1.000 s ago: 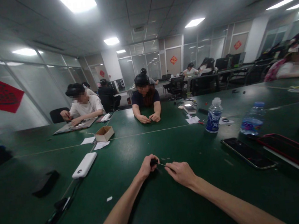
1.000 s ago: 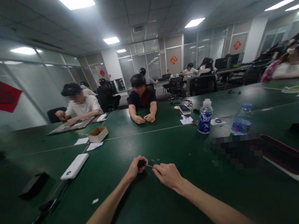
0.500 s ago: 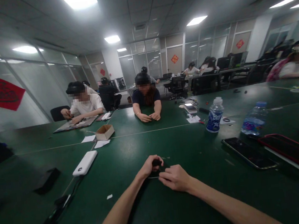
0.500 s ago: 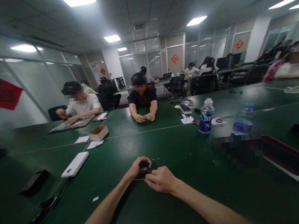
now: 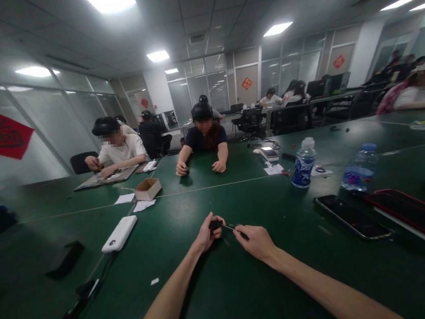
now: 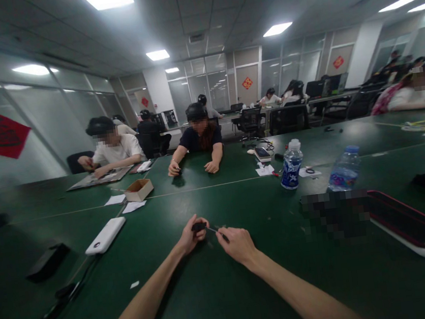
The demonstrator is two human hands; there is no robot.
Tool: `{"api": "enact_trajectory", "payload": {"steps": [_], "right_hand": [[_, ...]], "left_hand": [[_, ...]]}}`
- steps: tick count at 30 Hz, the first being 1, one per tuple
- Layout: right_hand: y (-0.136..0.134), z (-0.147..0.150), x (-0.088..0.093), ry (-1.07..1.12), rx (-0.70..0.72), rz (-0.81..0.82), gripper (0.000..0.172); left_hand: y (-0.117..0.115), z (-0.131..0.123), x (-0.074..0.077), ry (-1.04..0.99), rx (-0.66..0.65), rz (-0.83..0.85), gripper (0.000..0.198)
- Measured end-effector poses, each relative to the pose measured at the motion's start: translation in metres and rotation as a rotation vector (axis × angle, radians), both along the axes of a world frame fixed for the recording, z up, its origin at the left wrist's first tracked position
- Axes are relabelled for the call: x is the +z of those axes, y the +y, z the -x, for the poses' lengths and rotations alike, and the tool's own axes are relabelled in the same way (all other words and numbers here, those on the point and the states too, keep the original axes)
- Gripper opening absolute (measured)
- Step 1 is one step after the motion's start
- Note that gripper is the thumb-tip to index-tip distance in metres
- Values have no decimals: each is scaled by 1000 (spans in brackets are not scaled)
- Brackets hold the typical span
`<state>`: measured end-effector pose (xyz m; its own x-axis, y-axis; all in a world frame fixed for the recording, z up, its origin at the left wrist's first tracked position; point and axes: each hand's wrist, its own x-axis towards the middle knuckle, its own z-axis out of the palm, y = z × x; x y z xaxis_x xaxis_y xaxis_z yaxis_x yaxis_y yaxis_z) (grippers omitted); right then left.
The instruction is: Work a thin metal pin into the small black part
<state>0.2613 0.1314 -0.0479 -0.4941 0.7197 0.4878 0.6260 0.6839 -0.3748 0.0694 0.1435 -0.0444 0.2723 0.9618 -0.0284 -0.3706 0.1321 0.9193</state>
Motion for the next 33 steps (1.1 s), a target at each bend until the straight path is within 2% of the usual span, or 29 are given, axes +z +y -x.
{"api": "enact_trajectory", "payload": {"steps": [5, 8, 10, 14, 16, 18, 21, 23, 26, 33], "right_hand": [[1, -2, 0, -46, -31, -7, 36], [0, -4, 1, -40, -4, -27, 35], [-2, -5, 3, -42, 57, -58, 34], [-11, -1, 3, -170, 305, -239, 31], [-13, 2, 2, -197, 375, -288, 31], [-11, 4, 2, -120, 318, -242, 31], [-4, 1, 2, 45, 141, -88, 33], [0, -1, 3, 73, 67, -18, 34], [1, -2, 4, 18, 44, 3, 34], [-2, 0, 6, 6, 0, 43, 34]], "left_hand": [[1, -1, -3, 118, -7, -82, 51], [1, 0, -5, 169, 6, -110, 53], [-1, -1, -5, 200, 6, -108, 56], [-6, -7, -3, 388, -32, -146, 59], [-6, -8, -2, 419, -41, -159, 59], [-5, -8, -1, 347, -36, -122, 59], [-1, -3, -1, 155, 8, -32, 57], [1, -1, -1, 46, 54, 8, 54], [2, 0, -1, -10, 81, 26, 53], [2, -1, -4, 10, 38, 2, 56]]}}
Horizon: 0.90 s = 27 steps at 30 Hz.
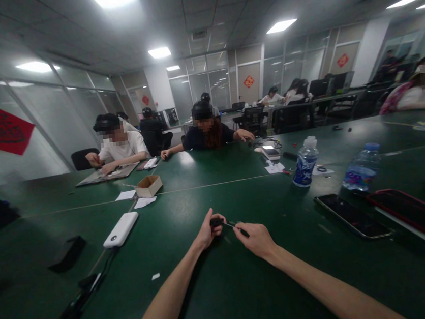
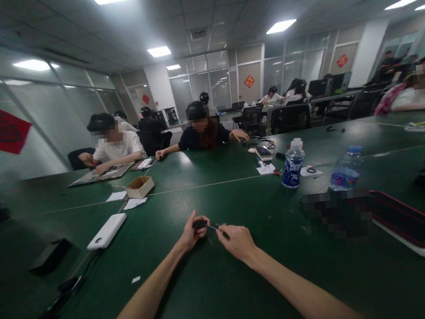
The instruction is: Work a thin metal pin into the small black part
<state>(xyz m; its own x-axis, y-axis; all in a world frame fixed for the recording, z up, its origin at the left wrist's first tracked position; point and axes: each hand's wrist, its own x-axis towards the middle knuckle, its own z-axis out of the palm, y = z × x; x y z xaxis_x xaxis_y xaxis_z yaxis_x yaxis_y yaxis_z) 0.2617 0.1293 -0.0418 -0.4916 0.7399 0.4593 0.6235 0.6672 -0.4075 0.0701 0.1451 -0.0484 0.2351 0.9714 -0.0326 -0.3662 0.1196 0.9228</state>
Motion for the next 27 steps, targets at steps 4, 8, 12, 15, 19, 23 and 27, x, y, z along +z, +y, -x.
{"api": "enact_trajectory", "payload": {"steps": [4, 8, 12, 15, 19, 23, 27], "right_hand": [[1, 0, 0, -18, -20, -8, 31], [1, 0, -3, -35, -5, -26, 31], [3, -2, -4, -47, 38, -33, 31], [4, -6, -3, -54, 66, -62, 32], [0, -7, -1, -138, 192, -143, 32], [-4, -2, -2, -184, 271, -225, 31], [-2, -1, -3, -53, 106, -114, 33]], "left_hand": [[-2, 0, 1, 74, -25, -31, 56], [-3, -1, 1, 133, -16, -79, 51], [-2, 0, -2, 131, 6, -98, 48], [-2, 1, -3, 160, -2, -125, 48], [-5, -4, 0, 285, -3, -140, 53], [-9, -10, 7, 359, 6, -140, 57], [-6, -7, 8, 206, 3, -97, 56]]}}
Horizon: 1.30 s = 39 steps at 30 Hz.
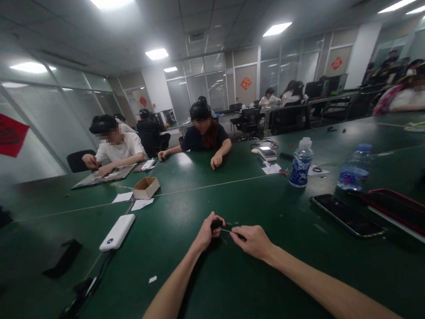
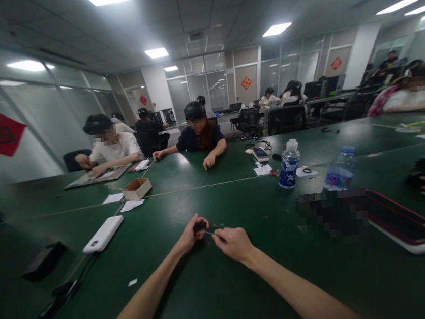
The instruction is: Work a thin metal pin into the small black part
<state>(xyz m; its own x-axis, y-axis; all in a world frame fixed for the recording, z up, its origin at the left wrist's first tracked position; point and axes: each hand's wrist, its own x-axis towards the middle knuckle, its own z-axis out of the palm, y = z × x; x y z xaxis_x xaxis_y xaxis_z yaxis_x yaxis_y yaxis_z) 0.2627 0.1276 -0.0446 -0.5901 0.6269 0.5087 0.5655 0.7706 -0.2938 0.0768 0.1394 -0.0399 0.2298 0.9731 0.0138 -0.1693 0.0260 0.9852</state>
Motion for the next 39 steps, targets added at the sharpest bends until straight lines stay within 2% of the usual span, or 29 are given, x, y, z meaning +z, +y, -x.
{"api": "enact_trajectory", "payload": {"steps": [3, 9, 17, 29, 39], "right_hand": [[3, -1, 2, 19, -90, 60, 33], [1, 1, 7, -25, -158, 82, 30], [-1, 0, 10, -33, -165, 94, 31], [-2, 0, 14, -22, -183, 107, 30], [2, 0, 10, -74, -132, 81, 28]], "left_hand": [[4, 4, -2, -84, -17, 56, 53], [5, 6, -4, -72, -29, 58, 54], [6, 6, -5, -132, -11, 67, 53], [4, 6, -4, -70, -11, 40, 55], [10, 11, -16, 7, -16, -7, 51]]}}
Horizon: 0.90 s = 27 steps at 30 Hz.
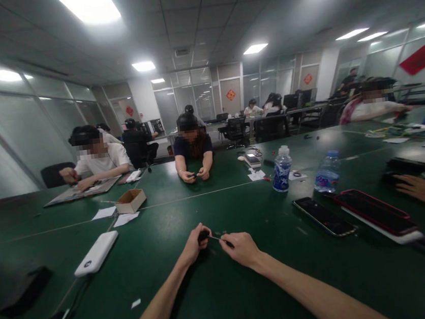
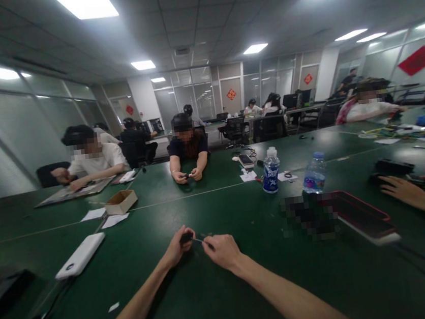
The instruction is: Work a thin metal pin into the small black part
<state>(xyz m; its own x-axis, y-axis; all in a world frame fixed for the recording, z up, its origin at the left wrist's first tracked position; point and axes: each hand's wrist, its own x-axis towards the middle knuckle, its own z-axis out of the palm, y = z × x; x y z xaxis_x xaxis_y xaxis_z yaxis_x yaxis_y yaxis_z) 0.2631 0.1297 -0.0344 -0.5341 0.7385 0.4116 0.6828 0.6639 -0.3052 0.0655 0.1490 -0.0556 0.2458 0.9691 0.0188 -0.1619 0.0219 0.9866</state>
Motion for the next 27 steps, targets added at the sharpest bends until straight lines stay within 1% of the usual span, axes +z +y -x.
{"api": "enact_trajectory", "payload": {"steps": [4, 8, 9, 10, 12, 15, 17, 22, 27], "right_hand": [[2, -5, -2, 35, 76, -26, 28], [0, -6, -4, -21, 280, -113, 28], [-1, -5, -4, -38, 324, -137, 27], [-1, -4, -5, -36, 338, -151, 27], [-1, -2, -6, 30, 280, -122, 28], [3, -2, -5, 151, 113, -33, 30], [5, -2, -4, 155, 46, -2, 31], [4, -2, -4, 97, 11, 45, 32], [5, -1, -7, 80, -16, 13, 33]], "left_hand": [[-2, -1, 3, 16, -8, -5, 52], [-6, -6, 9, 144, -14, -13, 56], [-6, -7, 10, 170, -16, -11, 57], [-7, -8, 11, 181, -18, -6, 58], [-7, -9, 12, 143, -23, 4, 59], [-5, -7, 11, 10, -17, 35, 56], [-3, -6, 10, -70, -2, 64, 54], [-1, -4, 8, -143, -5, 97, 53], [-2, -5, 9, -109, -7, 79, 52]]}}
